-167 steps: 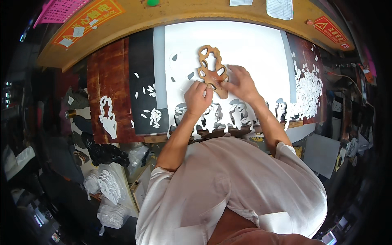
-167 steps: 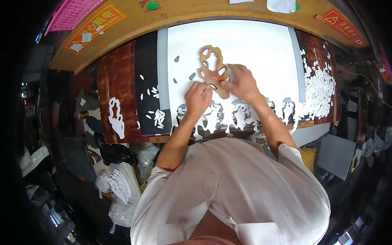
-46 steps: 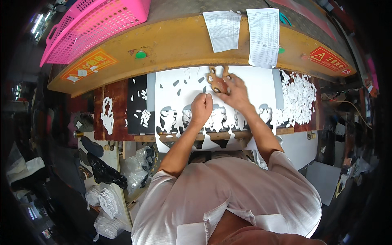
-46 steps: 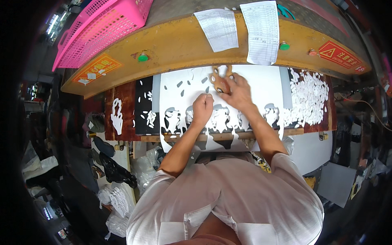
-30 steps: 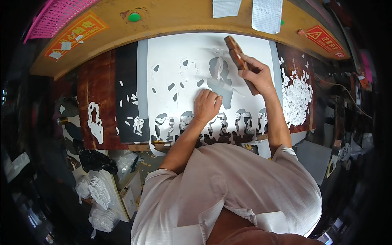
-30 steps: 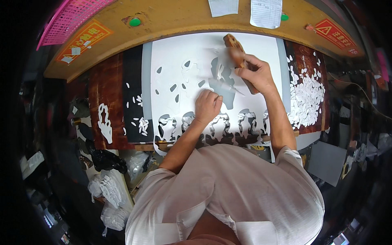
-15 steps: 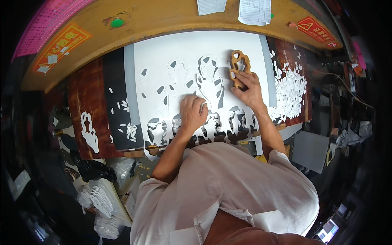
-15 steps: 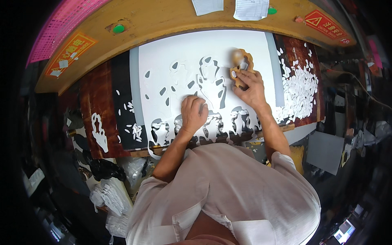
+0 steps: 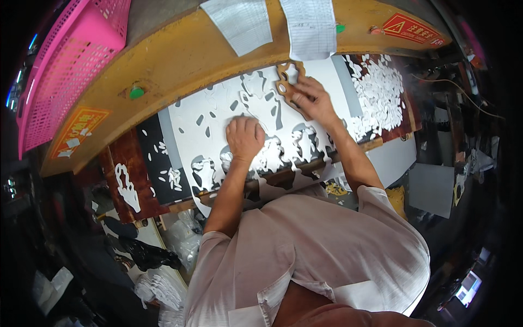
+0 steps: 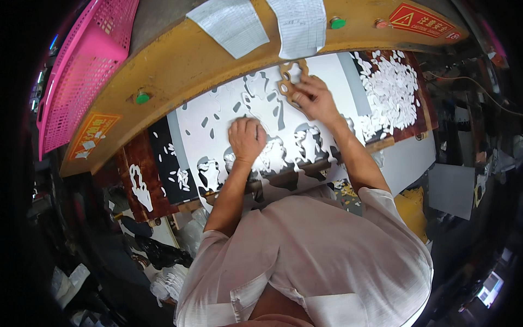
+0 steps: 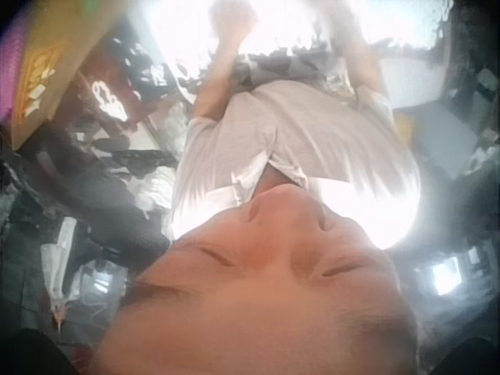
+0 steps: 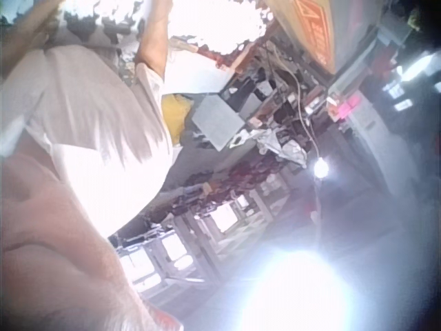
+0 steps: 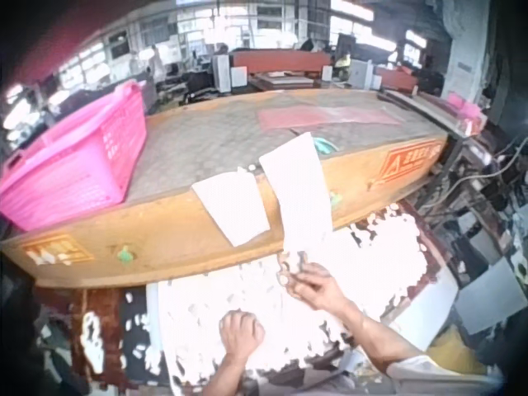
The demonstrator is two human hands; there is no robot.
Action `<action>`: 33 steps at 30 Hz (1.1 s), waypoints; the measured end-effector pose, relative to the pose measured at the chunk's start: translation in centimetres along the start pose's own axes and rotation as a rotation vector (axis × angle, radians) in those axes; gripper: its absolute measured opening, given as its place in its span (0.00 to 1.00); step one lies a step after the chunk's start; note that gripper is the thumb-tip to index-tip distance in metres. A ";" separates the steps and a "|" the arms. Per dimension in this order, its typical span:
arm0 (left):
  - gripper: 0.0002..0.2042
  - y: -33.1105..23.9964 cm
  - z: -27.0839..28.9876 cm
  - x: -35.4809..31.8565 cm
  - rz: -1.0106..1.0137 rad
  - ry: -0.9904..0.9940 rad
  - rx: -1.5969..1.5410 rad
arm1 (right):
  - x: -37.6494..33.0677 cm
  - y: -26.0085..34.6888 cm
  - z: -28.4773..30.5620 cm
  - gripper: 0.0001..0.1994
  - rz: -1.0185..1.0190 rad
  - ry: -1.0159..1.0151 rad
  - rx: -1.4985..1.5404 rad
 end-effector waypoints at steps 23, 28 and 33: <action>0.07 -8.6 4.8 -14.5 0.062 0.183 -0.020 | -21.2 10.1 6.2 0.15 -0.058 0.283 -0.446; 0.09 -8.3 4.7 -14.2 0.080 0.166 -0.090 | -21.5 8.9 4.3 0.16 0.186 0.125 -0.497; 0.08 -8.2 4.5 -14.8 0.152 0.181 -0.073 | -21.3 10.2 4.8 0.16 -0.004 0.165 -0.468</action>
Point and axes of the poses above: each hand's wrist, its own x-axis towards the middle knuckle, its own z-axis out of the back of the hand, y = z × x, the point moved 1 cm from there along x, towards the middle knuckle, and after that the axes turned 13 degrees about z, right-handed, at the moved point
